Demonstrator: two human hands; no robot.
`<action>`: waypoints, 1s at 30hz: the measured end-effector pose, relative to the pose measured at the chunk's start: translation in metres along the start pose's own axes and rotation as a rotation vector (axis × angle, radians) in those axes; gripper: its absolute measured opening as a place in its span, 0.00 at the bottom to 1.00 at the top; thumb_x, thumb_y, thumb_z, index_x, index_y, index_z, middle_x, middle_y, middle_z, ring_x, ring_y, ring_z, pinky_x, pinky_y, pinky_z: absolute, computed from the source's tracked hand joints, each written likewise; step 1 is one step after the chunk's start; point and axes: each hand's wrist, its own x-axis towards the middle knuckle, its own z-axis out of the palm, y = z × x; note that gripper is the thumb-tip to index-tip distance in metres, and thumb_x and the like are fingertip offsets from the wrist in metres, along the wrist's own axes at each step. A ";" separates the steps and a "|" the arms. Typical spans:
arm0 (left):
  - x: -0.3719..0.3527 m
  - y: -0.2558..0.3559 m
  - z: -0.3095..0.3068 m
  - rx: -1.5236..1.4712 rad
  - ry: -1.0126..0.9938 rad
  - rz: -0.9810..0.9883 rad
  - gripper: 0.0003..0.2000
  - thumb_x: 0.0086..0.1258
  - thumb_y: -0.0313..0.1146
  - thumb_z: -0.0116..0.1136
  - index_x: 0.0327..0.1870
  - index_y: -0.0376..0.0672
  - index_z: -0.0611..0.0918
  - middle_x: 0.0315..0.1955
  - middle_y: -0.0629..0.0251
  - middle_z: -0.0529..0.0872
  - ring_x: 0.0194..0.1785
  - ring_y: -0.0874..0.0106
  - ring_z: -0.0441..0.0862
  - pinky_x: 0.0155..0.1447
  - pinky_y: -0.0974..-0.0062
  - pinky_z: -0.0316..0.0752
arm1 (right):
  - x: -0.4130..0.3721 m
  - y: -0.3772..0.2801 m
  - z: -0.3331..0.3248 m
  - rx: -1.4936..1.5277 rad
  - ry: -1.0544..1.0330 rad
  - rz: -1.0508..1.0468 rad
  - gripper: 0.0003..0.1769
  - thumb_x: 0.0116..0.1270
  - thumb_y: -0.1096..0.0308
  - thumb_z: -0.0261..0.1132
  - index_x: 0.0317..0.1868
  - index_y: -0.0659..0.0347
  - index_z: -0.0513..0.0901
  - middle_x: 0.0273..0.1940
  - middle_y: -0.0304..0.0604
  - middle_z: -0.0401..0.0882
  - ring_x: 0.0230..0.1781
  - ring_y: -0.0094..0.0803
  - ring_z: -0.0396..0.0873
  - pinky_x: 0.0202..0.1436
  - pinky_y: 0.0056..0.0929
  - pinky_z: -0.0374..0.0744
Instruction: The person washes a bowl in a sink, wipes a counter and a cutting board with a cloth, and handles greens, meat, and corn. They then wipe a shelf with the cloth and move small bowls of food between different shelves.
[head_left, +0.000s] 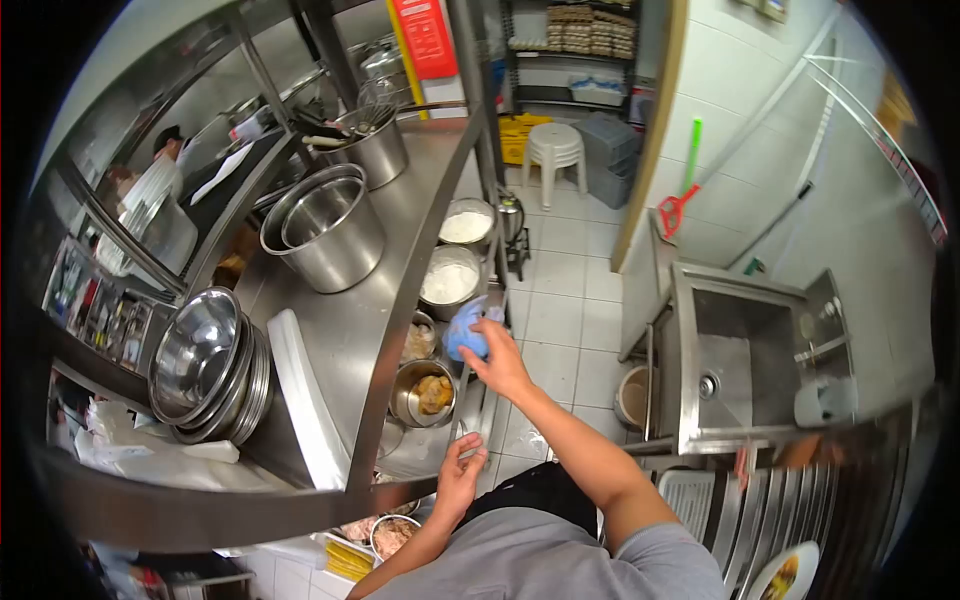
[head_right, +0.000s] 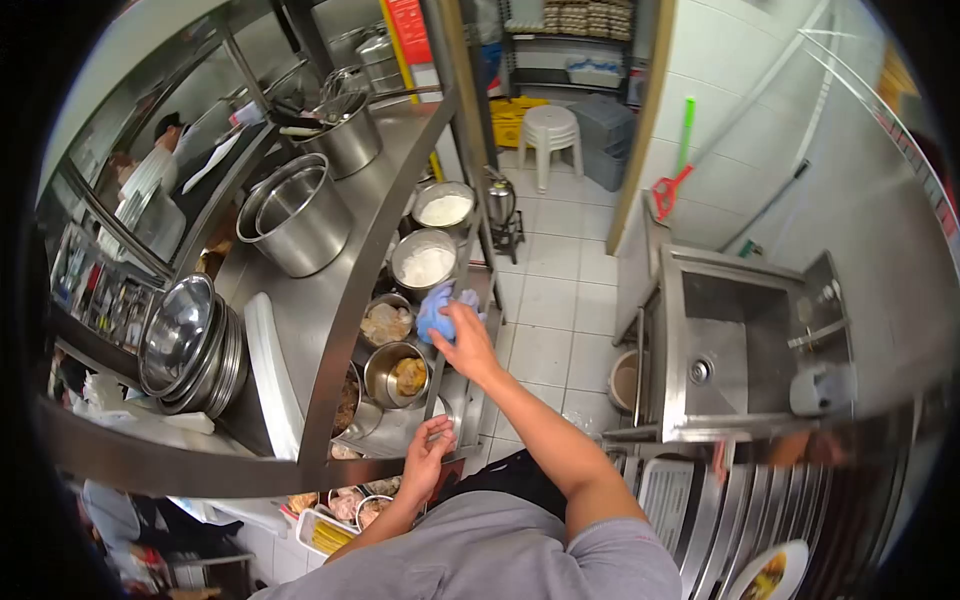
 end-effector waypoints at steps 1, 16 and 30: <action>0.005 0.000 0.000 -0.022 0.053 -0.015 0.20 0.74 0.34 0.55 0.63 0.37 0.71 0.56 0.57 0.76 0.53 0.70 0.78 0.59 0.72 0.74 | 0.013 0.013 0.012 -0.187 -0.056 -0.196 0.20 0.57 0.66 0.71 0.49 0.59 0.76 0.52 0.51 0.77 0.57 0.44 0.72 0.61 0.43 0.68; 0.084 -0.017 0.012 0.051 1.147 -0.213 0.12 0.71 0.37 0.58 0.33 0.39 0.72 0.28 0.63 0.80 0.31 0.74 0.81 0.34 0.77 0.76 | 0.100 0.081 0.078 -0.070 -0.780 -0.496 0.25 0.61 0.60 0.67 0.58 0.53 0.74 0.60 0.62 0.68 0.55 0.54 0.74 0.60 0.47 0.72; 0.077 0.005 0.025 -0.495 1.279 -0.016 0.11 0.63 0.21 0.55 0.21 0.42 0.71 0.20 0.69 0.74 0.22 0.79 0.73 0.33 0.71 0.86 | 0.117 0.102 0.090 0.519 -0.708 -0.614 0.15 0.58 0.67 0.71 0.44 0.58 0.78 0.69 0.68 0.58 0.64 0.61 0.69 0.62 0.44 0.75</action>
